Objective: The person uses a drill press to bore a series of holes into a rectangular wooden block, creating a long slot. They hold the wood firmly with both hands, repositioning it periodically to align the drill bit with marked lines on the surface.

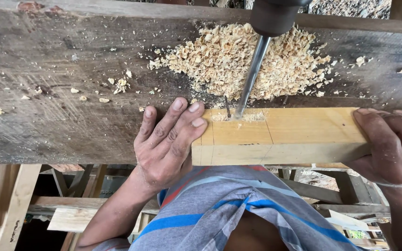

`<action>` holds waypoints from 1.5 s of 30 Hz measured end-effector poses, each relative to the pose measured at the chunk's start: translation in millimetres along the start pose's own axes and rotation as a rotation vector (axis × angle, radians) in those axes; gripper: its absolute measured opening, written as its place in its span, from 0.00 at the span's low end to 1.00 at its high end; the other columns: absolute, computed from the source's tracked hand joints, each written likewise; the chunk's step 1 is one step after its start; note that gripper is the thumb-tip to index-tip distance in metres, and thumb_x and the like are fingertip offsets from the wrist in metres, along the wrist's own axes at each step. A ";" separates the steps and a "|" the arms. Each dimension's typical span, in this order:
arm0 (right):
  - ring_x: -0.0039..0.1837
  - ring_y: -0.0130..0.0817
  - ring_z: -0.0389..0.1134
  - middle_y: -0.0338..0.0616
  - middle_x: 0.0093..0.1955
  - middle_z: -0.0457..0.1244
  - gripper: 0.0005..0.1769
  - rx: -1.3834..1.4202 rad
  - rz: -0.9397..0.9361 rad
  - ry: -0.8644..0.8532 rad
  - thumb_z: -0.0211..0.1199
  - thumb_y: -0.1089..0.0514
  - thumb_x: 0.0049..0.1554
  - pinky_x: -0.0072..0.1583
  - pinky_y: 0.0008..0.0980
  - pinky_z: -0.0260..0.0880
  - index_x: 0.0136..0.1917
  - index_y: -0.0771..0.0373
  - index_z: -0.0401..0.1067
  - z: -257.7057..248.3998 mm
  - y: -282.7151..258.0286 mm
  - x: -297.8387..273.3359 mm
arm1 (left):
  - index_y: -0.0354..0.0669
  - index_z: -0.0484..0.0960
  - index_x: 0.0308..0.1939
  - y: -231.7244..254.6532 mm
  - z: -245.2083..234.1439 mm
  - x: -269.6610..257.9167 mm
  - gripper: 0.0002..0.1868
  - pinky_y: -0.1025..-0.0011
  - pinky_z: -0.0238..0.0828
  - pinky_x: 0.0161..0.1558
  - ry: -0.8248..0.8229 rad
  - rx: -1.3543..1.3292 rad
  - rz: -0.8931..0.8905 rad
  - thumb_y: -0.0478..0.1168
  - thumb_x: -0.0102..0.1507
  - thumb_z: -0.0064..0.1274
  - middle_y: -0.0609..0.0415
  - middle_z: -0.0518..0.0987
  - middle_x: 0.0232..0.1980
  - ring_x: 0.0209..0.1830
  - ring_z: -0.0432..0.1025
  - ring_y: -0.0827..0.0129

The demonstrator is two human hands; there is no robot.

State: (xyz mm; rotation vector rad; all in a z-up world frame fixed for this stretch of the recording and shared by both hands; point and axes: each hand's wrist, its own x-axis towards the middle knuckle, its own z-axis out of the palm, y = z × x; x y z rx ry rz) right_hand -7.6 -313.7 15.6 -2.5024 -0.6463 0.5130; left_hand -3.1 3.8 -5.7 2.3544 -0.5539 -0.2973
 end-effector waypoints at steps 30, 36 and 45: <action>0.32 0.44 0.55 0.53 0.32 0.58 0.07 -0.270 -0.088 0.244 0.54 0.69 0.52 0.36 0.41 0.56 0.40 0.73 0.73 9.5 2.8 0.5 | 0.39 0.69 0.47 -3.3 -11.2 9.1 0.13 0.66 0.33 0.62 -0.040 0.024 0.023 0.37 0.62 0.32 0.49 0.72 0.51 0.56 0.62 0.61; 0.32 0.45 0.57 0.53 0.35 0.57 0.12 -0.309 -0.067 0.242 0.50 0.63 0.50 0.35 0.41 0.56 0.41 0.69 0.73 10.9 2.6 -3.9 | 0.38 0.70 0.48 -5.2 -16.4 11.4 0.14 0.67 0.31 0.62 -0.033 0.020 0.044 0.35 0.62 0.31 0.49 0.72 0.52 0.57 0.61 0.61; 0.30 0.45 0.55 0.53 0.32 0.55 0.08 -0.297 -0.049 0.296 0.51 0.70 0.48 0.33 0.40 0.53 0.38 0.71 0.72 12.7 -1.4 4.9 | 0.38 0.69 0.50 -9.6 -20.9 18.7 0.16 0.66 0.31 0.62 -0.063 0.021 0.066 0.30 0.61 0.30 0.50 0.71 0.53 0.57 0.61 0.61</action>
